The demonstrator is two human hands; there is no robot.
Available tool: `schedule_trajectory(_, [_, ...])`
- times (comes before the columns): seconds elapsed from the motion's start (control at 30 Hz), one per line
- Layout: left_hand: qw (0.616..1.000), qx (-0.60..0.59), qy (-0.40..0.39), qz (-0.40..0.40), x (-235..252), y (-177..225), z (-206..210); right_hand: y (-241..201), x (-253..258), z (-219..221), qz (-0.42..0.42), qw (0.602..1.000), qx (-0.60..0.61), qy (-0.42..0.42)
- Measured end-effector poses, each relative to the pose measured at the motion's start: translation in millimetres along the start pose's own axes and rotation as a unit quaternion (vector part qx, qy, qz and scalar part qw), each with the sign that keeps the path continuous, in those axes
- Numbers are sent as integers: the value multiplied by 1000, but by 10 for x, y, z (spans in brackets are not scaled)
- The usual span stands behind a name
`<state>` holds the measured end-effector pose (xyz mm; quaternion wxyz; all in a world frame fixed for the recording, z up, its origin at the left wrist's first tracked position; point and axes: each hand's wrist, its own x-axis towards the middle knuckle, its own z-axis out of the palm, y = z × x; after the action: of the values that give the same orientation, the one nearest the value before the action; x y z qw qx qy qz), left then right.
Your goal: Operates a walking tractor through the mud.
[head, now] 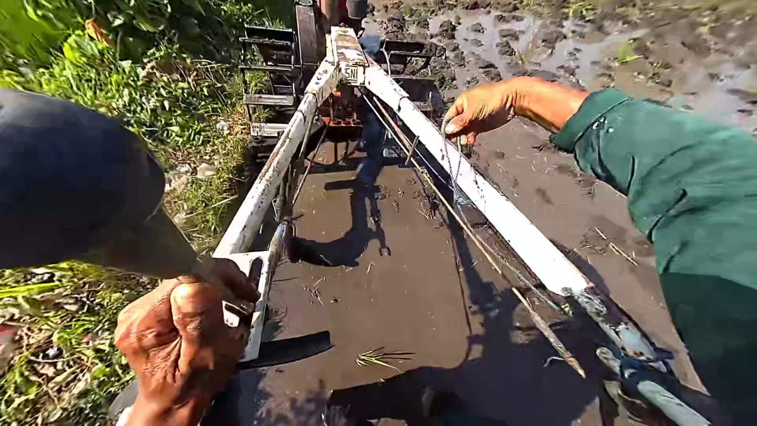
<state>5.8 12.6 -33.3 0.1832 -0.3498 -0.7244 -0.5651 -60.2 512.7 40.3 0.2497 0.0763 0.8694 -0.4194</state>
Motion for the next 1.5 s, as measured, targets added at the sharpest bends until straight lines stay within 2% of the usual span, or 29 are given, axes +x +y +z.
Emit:
schedule_trajectory(0.07, [1000,3,-3,10,9,-18,5,113,193,-95,8,999,42,16])
schedule_trajectory(0.13, [1000,-3,-9,15,8,-21,8,223,409,-134,20,999,26,31])
schedule_trajectory(0.23, [1000,-23,-14,16,9,-11,10,322,638,-68,21,993,-105,50])
schedule_trajectory(0.33, [1000,-14,-6,25,10,18,31,580,875,-44,-71,968,-233,51])
schedule_trajectory(0.4, [1000,-7,-5,21,-5,26,41,704,941,-18,-96,959,-261,54])
schedule_trajectory(0.47, [1000,-3,-9,16,-8,21,35,744,898,96,-110,967,-221,63])
schedule_trajectory(0.6, [1000,-14,-11,17,-15,-7,31,969,981,204,-135,983,-62,105])
schedule_trajectory(0.83, [999,-28,-14,-7,-42,-45,3,1041,863,322,-153,977,-14,150])
schedule_trajectory(0.9, [999,-39,-6,-31,-69,-54,-3,1105,790,422,-162,971,62,165])
schedule_trajectory(1.03, [999,-43,-9,-22,-100,-124,-40,1188,771,622,-153,938,260,168])
schedule_trajectory(1.27, [996,-73,-23,-46,-71,-80,-35,1060,862,690,-33,933,309,183])
schedule_trajectory(1.4, [996,-74,-17,-50,-75,-61,-43,913,923,868,115,893,370,231])
schedule_trajectory(1.47, [997,-66,-13,-36,-73,-79,-54,1000,975,947,124,869,428,216])
schedule_trajectory(1.5, [998,-60,-11,-24,-52,-101,-51,1025,970,934,114,861,436,235])
